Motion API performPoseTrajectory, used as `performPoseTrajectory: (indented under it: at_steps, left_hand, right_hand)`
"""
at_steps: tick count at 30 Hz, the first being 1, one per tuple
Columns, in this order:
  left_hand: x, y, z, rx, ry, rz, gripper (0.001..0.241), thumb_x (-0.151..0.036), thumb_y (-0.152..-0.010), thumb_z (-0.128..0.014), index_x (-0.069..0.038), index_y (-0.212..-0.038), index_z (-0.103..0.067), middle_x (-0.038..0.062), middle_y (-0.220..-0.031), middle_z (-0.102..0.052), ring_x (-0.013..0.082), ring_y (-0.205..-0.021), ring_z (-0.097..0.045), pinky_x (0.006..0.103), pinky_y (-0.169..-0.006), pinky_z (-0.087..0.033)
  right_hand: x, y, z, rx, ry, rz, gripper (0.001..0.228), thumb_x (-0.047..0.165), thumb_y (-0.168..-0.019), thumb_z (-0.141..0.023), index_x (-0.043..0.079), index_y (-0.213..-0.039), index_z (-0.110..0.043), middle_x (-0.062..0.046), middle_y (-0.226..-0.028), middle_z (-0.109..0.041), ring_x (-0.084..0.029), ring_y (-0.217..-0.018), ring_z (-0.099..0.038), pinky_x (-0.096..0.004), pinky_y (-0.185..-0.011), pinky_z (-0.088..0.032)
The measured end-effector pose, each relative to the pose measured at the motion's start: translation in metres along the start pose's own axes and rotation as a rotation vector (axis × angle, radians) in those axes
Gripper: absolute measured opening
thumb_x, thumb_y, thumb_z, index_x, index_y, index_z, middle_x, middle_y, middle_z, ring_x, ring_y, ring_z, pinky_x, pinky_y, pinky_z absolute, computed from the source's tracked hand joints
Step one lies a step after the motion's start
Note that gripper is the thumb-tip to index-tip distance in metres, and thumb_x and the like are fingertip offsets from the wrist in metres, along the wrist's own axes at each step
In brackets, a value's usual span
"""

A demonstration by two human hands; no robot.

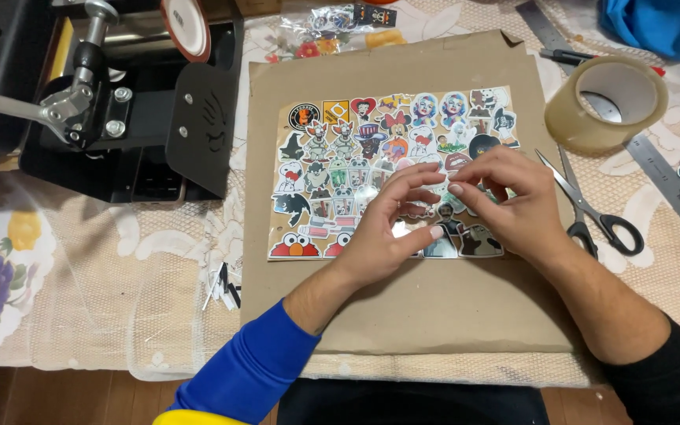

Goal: The person is peeling the adhesive backing off various decorative stickers and carefully placing them onto a cardboard sheet to create a collage.

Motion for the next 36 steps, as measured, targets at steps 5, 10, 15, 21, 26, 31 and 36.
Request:
performPoseTrajectory:
  at_steps: [5,10,15,21,26,31,36]
  left_hand:
    - [0.005,0.000,-0.001,-0.012,0.003,0.016,0.060,-0.014,-0.087,-0.074,-0.011,-0.143,-0.052,0.011,-0.153,-0.043,0.0208,-0.119,-0.059,0.0355,-0.103,-0.048]
    - [-0.001,0.001,0.002,-0.040,0.070,0.035,0.098,-0.012,-0.088,-0.070,-0.009,-0.162,-0.006,0.019,-0.148,-0.042,0.0194,-0.108,-0.057,0.0341,-0.096,-0.047]
    - [0.007,0.002,0.032,-0.351,0.010,0.179,0.060,-0.005,-0.090,-0.064,-0.013,-0.146,-0.043,0.009,-0.117,-0.067,0.0110,-0.080,-0.060,0.0273,-0.080,-0.049]
    - [-0.026,0.003,0.046,-0.468,0.082,0.081,0.052,0.004,-0.088,-0.060,-0.001,-0.138,-0.049,0.011,-0.103,-0.072,0.0149,-0.085,-0.065,0.0301,-0.085,-0.058]
    - [-0.062,-0.001,0.100,-0.591,0.141,-0.008,0.040,0.000,-0.091,-0.060,-0.003,-0.131,-0.050,0.013,-0.102,-0.071,0.0179,-0.089,-0.066,0.0314,-0.079,-0.058]
    - [-0.115,-0.048,0.130,-0.365,-0.229,0.077,0.033,-0.014,-0.092,-0.066,-0.007,-0.123,-0.058,0.002,-0.099,-0.065,0.0101,-0.088,-0.064,0.0241,-0.083,-0.059]
    - [-0.078,-0.170,0.100,0.124,-1.874,-0.491,0.019,0.004,-0.078,-0.063,-0.014,-0.082,-0.067,0.005,-0.076,-0.066,0.0322,-0.074,-0.065,0.0467,-0.061,-0.050]
  right_hand:
    - [0.003,-0.001,-0.002,0.018,-0.006,-0.018,0.007,0.000,-0.085,-0.079,0.005,-0.091,-0.078,-0.012,-0.078,-0.069,-0.020,-0.058,-0.050,-0.030,-0.049,-0.042]
    - [-0.003,0.002,0.002,0.010,0.011,-0.008,0.005,0.003,-0.087,-0.081,0.006,-0.090,-0.078,-0.009,-0.078,-0.069,-0.017,-0.056,-0.048,-0.028,-0.049,-0.041]
    - [-0.016,0.007,0.019,-0.147,0.059,-0.095,0.005,0.001,-0.100,-0.076,-0.002,-0.104,-0.074,-0.013,-0.098,-0.070,-0.017,-0.089,-0.062,-0.026,-0.076,-0.048]
    - [-0.029,0.007,0.030,-0.246,0.026,-0.159,0.011,0.007,-0.107,-0.071,-0.004,-0.111,-0.072,-0.014,-0.105,-0.070,-0.016,-0.092,-0.062,-0.025,-0.078,-0.051]
    - [-0.032,0.006,0.037,-0.274,-0.099,-0.226,0.032,0.012,-0.102,-0.066,-0.005,-0.130,-0.065,-0.011,-0.110,-0.065,-0.015,-0.096,-0.058,-0.024,-0.080,-0.052]
    - [0.001,0.005,0.066,-0.283,-0.053,-0.122,0.044,-0.005,-0.108,-0.061,-0.011,-0.150,-0.048,-0.017,-0.112,-0.060,-0.018,-0.095,-0.057,-0.025,-0.080,-0.052]
    - [0.035,0.025,0.090,-0.145,0.386,0.083,0.035,-0.008,-0.107,-0.073,-0.014,-0.139,-0.063,-0.022,-0.102,-0.070,-0.020,-0.075,-0.056,-0.033,-0.078,-0.051]
Point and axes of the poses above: each hand's wrist, its own y-axis away from the middle knuckle, its own z-axis out of the back of the hand, x = y × z, the point moved 9 cm from there along -y, towards the middle knuckle
